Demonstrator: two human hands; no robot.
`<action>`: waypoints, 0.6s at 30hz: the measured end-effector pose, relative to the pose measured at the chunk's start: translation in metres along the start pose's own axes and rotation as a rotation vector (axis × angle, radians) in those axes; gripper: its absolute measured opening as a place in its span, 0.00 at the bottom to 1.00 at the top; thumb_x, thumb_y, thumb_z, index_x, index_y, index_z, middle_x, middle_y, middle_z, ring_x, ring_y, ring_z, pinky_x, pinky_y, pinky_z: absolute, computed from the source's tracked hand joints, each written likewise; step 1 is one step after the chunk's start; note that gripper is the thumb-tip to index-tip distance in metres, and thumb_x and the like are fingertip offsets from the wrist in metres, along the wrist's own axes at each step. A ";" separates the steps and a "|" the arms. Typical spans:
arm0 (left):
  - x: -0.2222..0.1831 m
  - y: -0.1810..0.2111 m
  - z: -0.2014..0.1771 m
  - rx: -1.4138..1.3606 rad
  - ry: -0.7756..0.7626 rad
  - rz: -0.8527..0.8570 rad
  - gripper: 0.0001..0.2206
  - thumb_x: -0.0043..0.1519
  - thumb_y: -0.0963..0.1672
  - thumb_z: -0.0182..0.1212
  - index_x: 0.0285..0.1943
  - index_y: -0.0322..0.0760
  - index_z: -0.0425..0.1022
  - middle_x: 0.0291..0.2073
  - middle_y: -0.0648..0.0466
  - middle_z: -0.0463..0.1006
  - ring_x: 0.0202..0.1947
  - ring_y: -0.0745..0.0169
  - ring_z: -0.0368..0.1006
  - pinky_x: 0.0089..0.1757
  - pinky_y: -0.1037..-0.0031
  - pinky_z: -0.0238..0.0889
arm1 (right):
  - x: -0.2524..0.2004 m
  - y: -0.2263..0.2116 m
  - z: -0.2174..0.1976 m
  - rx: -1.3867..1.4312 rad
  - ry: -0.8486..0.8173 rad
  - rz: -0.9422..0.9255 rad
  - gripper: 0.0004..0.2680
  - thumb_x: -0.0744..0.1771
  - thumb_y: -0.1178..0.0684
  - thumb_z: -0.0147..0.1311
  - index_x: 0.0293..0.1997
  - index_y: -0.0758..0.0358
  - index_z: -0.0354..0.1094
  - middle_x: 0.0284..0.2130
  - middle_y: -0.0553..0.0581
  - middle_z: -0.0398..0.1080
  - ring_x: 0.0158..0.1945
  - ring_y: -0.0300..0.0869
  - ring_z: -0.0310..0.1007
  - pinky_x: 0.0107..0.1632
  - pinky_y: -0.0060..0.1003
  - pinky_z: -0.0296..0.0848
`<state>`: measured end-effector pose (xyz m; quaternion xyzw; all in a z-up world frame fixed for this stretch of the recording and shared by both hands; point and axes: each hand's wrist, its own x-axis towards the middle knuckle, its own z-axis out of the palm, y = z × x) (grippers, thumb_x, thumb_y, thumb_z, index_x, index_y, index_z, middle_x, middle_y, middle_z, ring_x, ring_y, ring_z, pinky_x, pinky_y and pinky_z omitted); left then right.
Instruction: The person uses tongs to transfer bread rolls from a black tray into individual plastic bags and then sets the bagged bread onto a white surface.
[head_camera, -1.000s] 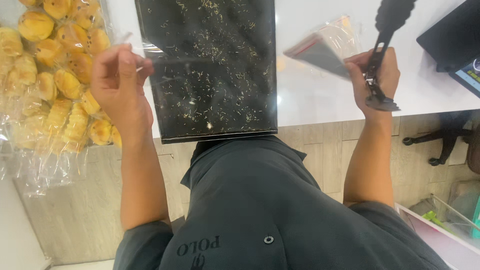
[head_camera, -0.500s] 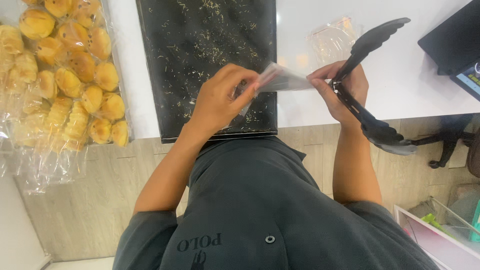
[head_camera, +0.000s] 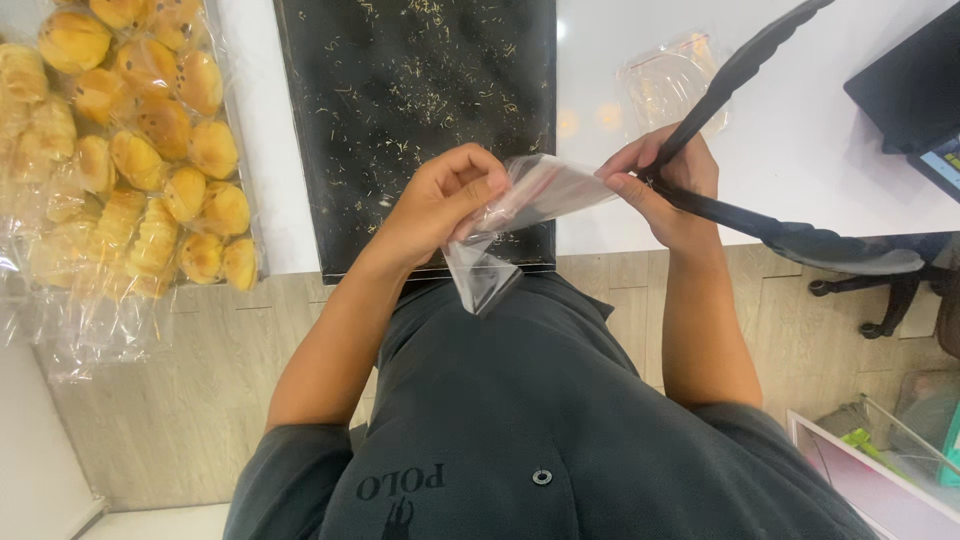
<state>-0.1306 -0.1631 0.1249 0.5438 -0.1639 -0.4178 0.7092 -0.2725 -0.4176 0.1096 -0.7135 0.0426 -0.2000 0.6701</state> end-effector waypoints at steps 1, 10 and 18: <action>-0.001 0.003 -0.001 0.022 0.010 0.007 0.09 0.66 0.44 0.66 0.48 0.33 0.77 0.32 0.50 0.78 0.13 0.80 0.65 0.17 0.88 0.61 | 0.000 0.002 0.000 0.007 0.002 -0.005 0.11 0.67 0.65 0.65 0.41 0.64 0.60 0.34 0.68 0.77 0.40 0.52 0.80 0.54 0.40 0.74; -0.011 0.029 0.003 0.715 0.280 0.264 0.06 0.71 0.47 0.61 0.52 0.46 0.80 0.36 0.56 0.86 0.21 0.69 0.69 0.28 0.77 0.63 | 0.010 -0.001 0.002 -0.076 -0.047 0.041 0.09 0.68 0.64 0.64 0.42 0.65 0.62 0.34 0.67 0.77 0.38 0.50 0.79 0.46 0.35 0.70; -0.024 0.070 -0.005 0.690 0.408 0.452 0.06 0.75 0.45 0.54 0.52 0.39 0.72 0.38 0.51 0.86 0.32 0.65 0.78 0.28 0.81 0.60 | 0.009 0.003 -0.027 -0.179 0.008 0.098 0.12 0.70 0.64 0.63 0.44 0.63 0.57 0.37 0.66 0.75 0.41 0.48 0.75 0.49 0.36 0.67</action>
